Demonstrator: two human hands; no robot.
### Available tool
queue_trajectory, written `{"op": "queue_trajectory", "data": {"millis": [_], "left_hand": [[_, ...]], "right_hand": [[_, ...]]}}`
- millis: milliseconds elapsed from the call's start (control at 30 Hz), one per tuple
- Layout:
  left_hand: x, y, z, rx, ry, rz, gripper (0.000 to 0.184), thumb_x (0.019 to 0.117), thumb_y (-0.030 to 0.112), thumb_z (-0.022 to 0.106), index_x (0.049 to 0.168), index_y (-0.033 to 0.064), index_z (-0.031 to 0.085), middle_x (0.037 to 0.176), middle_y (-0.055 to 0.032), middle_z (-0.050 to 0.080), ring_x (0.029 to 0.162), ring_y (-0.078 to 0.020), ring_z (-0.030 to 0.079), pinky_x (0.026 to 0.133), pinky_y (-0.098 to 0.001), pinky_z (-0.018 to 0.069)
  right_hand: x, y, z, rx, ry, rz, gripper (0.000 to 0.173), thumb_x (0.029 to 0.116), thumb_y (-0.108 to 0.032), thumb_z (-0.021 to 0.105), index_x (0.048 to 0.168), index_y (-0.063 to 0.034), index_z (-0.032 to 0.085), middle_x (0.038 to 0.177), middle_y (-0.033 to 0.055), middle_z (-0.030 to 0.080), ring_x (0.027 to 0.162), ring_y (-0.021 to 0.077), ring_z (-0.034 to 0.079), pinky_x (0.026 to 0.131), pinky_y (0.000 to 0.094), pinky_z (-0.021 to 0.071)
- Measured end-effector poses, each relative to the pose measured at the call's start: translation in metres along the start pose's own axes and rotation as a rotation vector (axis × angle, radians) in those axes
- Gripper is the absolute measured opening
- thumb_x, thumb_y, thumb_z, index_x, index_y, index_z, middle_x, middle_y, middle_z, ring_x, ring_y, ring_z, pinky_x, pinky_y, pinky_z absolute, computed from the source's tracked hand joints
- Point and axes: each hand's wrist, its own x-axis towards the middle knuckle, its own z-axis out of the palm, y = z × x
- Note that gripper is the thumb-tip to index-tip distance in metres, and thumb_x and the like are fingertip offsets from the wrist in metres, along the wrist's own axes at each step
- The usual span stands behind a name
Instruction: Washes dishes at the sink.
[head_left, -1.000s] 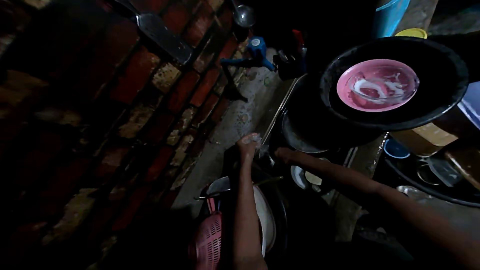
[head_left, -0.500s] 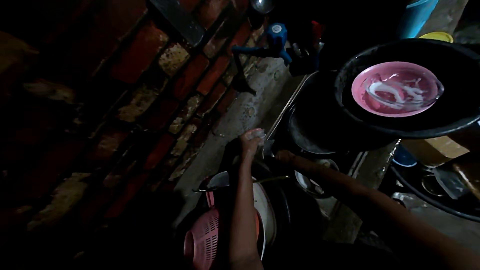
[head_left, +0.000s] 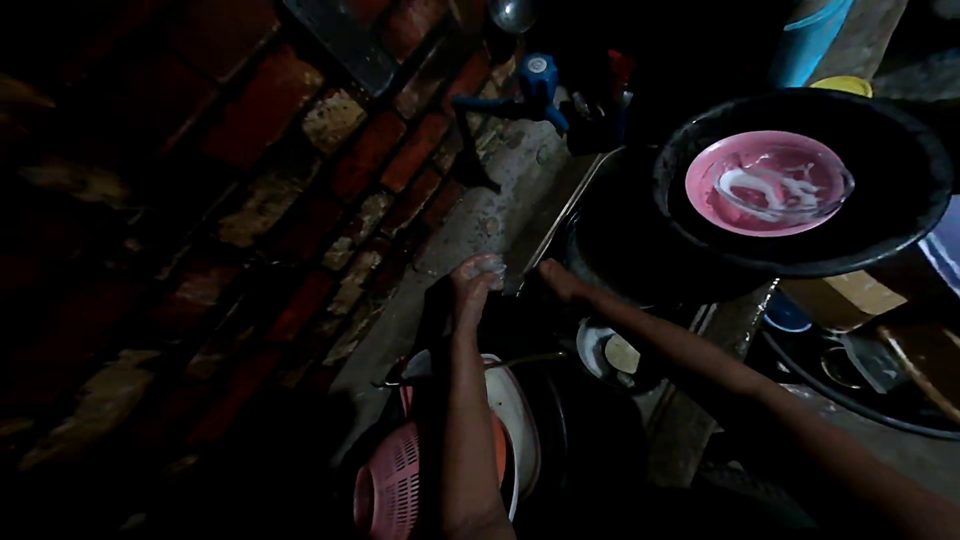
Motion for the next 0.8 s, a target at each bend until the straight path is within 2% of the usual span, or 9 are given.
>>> {"op": "queue_trajectory", "data": {"millis": [100,200,267,367,500,567,667,733,800], "left_hand": [[0.001,-0.006,-0.005,0.098,-0.034,-0.052,0.032,0.0910,-0.010,0.064,0.122,-0.0039,0.065,0.110,-0.0171,0.070,0.085,-0.0183,0.068,0.077,-0.0346,0.0587],[-0.002,-0.013,-0.008,0.305,-0.183,-0.094,0.040,0.0877,-0.008,0.068,0.127,-0.0031,0.064,0.121,-0.0199,0.068,0.103,-0.0248,0.067,0.091,-0.0412,0.0564],[-0.001,-0.023,-0.011,0.357,-0.365,-0.063,0.066,0.0774,-0.004,0.079,0.140,-0.0012,0.056,0.135,-0.0223,0.061,0.123,-0.0290,0.060,0.104,-0.0454,0.0503],[-0.008,-0.023,-0.004,0.355,-0.433,0.059,0.102,0.0643,0.016,0.095,0.152,0.0047,0.043,0.144,-0.0194,0.055,0.134,-0.0264,0.054,0.113,-0.0431,0.0447],[-0.010,-0.021,0.013,0.392,-0.310,0.150,0.067,0.0695,0.000,0.087,0.130,-0.0029,0.060,0.128,-0.0210,0.064,0.119,-0.0286,0.063,0.104,-0.0450,0.0501],[-0.010,-0.023,0.013,0.419,-0.279,0.133,0.057,0.0733,0.001,0.085,0.125,-0.0041,0.064,0.122,-0.0204,0.067,0.114,-0.0274,0.065,0.102,-0.0442,0.0512],[-0.013,-0.025,0.009,0.347,-0.228,0.118,0.049,0.0770,0.007,0.085,0.121,-0.0038,0.066,0.115,-0.0187,0.070,0.107,-0.0238,0.068,0.098,-0.0414,0.0543],[-0.016,-0.012,0.005,0.299,-0.184,0.069,0.047,0.0777,0.008,0.085,0.120,-0.0023,0.067,0.112,-0.0166,0.071,0.103,-0.0215,0.069,0.095,-0.0404,0.0555],[-0.020,0.008,0.000,0.267,-0.125,0.038,0.044,0.0777,0.007,0.085,0.117,-0.0019,0.067,0.106,-0.0149,0.072,0.098,-0.0201,0.069,0.091,-0.0406,0.0567]], "right_hand": [[-0.003,-0.009,-0.008,0.001,0.043,-0.003,0.014,0.0912,0.000,0.067,0.104,0.0052,0.071,0.099,0.0234,0.070,0.094,0.0366,0.068,0.088,0.0543,0.0534],[-0.004,-0.010,-0.014,0.060,0.146,-0.039,0.011,0.0890,0.000,0.070,0.099,0.0042,0.072,0.092,0.0199,0.070,0.086,0.0318,0.068,0.083,0.0506,0.0549],[-0.003,-0.008,-0.016,0.117,0.230,-0.066,0.012,0.0859,0.002,0.072,0.098,0.0046,0.072,0.089,0.0194,0.071,0.083,0.0306,0.069,0.081,0.0501,0.0563],[-0.005,-0.014,-0.017,0.178,0.289,-0.021,0.012,0.0831,0.003,0.072,0.095,0.0046,0.072,0.086,0.0186,0.070,0.080,0.0292,0.068,0.076,0.0490,0.0560],[-0.005,-0.017,-0.010,0.275,0.297,-0.007,0.015,0.0795,0.002,0.077,0.092,0.0032,0.070,0.082,0.0157,0.068,0.076,0.0253,0.066,0.072,0.0456,0.0549],[-0.009,-0.015,-0.012,0.402,0.237,0.035,0.028,0.0805,0.000,0.080,0.105,0.0042,0.067,0.091,0.0165,0.069,0.081,0.0232,0.066,0.077,0.0423,0.0559],[-0.020,-0.004,-0.018,0.623,0.103,0.118,0.064,0.0814,0.001,0.079,0.138,-0.0008,0.051,0.113,0.0183,0.066,0.095,0.0225,0.066,0.086,0.0401,0.0564],[-0.023,0.012,-0.015,0.580,0.047,0.115,0.075,0.0778,0.002,0.082,0.144,-0.0027,0.047,0.118,0.0194,0.065,0.098,0.0248,0.067,0.087,0.0422,0.0578],[-0.026,0.024,-0.002,0.510,0.023,0.086,0.076,0.0738,0.002,0.084,0.141,-0.0009,0.049,0.112,0.0180,0.066,0.096,0.0227,0.067,0.086,0.0406,0.0572]]}}
